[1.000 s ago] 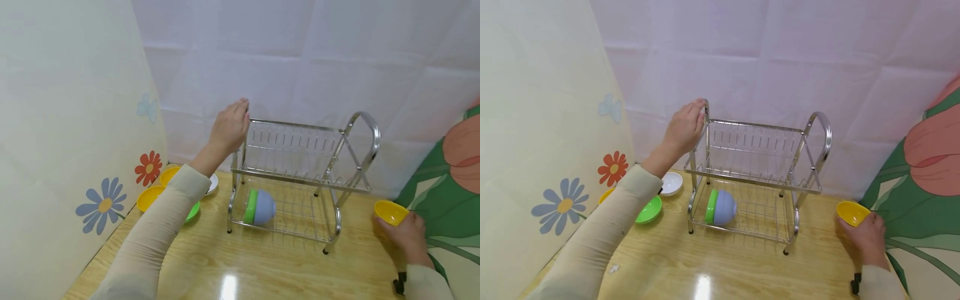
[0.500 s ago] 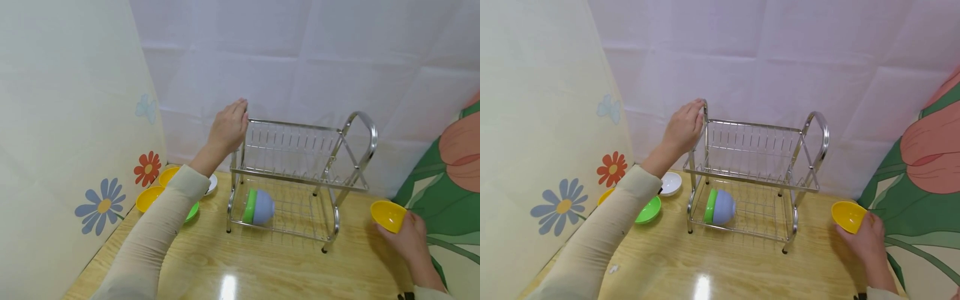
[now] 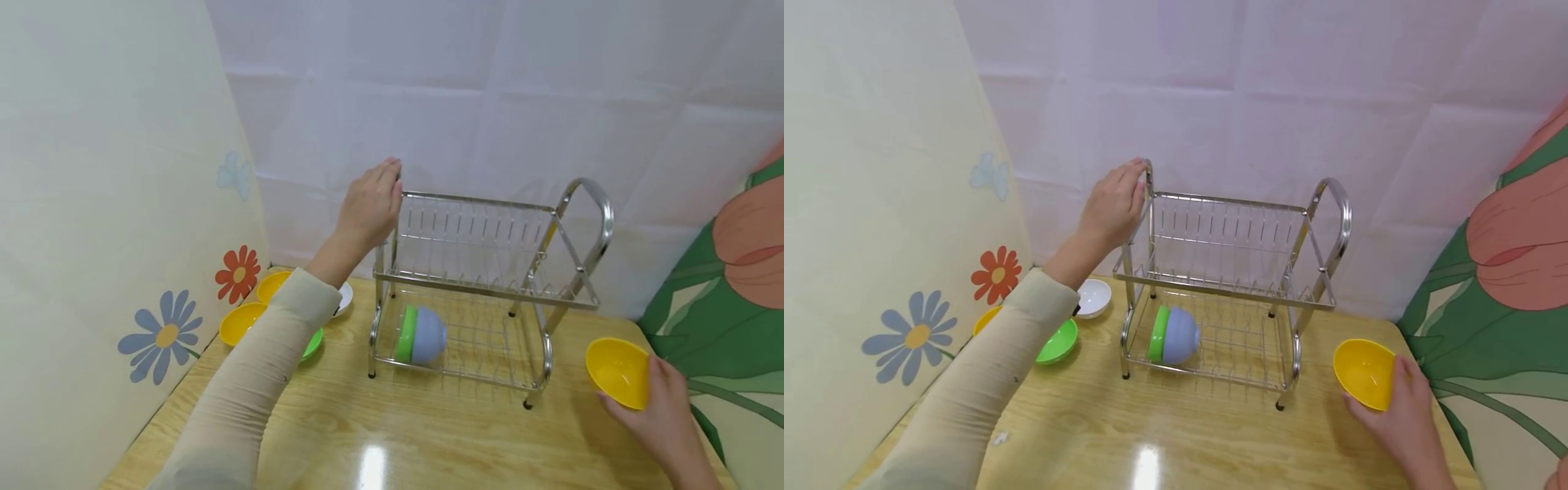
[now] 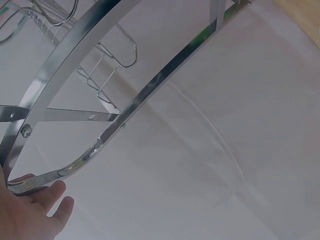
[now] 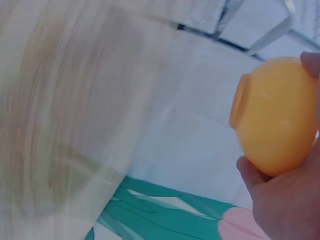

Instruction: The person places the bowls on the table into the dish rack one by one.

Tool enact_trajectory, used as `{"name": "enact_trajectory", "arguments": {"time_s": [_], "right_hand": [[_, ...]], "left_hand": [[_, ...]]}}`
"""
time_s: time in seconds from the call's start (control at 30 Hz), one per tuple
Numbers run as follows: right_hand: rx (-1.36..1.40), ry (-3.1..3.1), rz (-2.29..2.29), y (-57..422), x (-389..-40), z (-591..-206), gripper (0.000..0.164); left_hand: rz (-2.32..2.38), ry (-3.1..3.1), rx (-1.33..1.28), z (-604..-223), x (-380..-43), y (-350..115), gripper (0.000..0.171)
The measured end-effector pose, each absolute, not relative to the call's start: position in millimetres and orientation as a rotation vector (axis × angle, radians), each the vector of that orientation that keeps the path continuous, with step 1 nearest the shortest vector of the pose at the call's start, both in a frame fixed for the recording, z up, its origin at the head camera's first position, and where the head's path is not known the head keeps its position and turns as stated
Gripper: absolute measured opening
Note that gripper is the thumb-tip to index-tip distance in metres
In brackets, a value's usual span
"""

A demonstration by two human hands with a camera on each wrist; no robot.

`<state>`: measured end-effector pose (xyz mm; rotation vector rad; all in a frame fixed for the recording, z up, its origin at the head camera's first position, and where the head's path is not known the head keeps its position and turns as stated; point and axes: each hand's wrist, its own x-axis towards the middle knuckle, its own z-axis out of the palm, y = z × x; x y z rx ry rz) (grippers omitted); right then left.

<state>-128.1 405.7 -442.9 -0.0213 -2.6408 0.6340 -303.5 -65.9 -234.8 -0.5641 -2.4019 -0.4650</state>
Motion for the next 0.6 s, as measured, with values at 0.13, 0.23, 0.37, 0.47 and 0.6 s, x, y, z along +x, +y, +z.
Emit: {"name": "enact_trajectory", "arguments": {"time_s": [0.13, 0.23, 0.37, 0.47, 0.6], "right_hand": [[-0.031, -2.686, 0.656, 389, -112, -435, 0.105], [0.016, -2.692, 0.698, 377, -103, -428, 0.108], [0.123, -2.673, 0.742, 359, -94, -421, 0.116], [0.214, -2.647, 0.739, 345, -90, -416, 0.120], [0.330, -2.621, 0.689, 326, -89, -410, 0.122]], "left_hand": [[-0.478, -2.399, -0.561, -235, -304, -66, 0.047], [-0.486, -2.401, -0.551, -236, -304, -68, 0.047], [-0.477, -2.408, -0.544, -236, -304, -71, 0.048], [-0.475, -2.411, -0.542, -236, -304, -72, 0.048], [-0.482, -2.406, -0.538, -236, -305, -74, 0.048]]}}
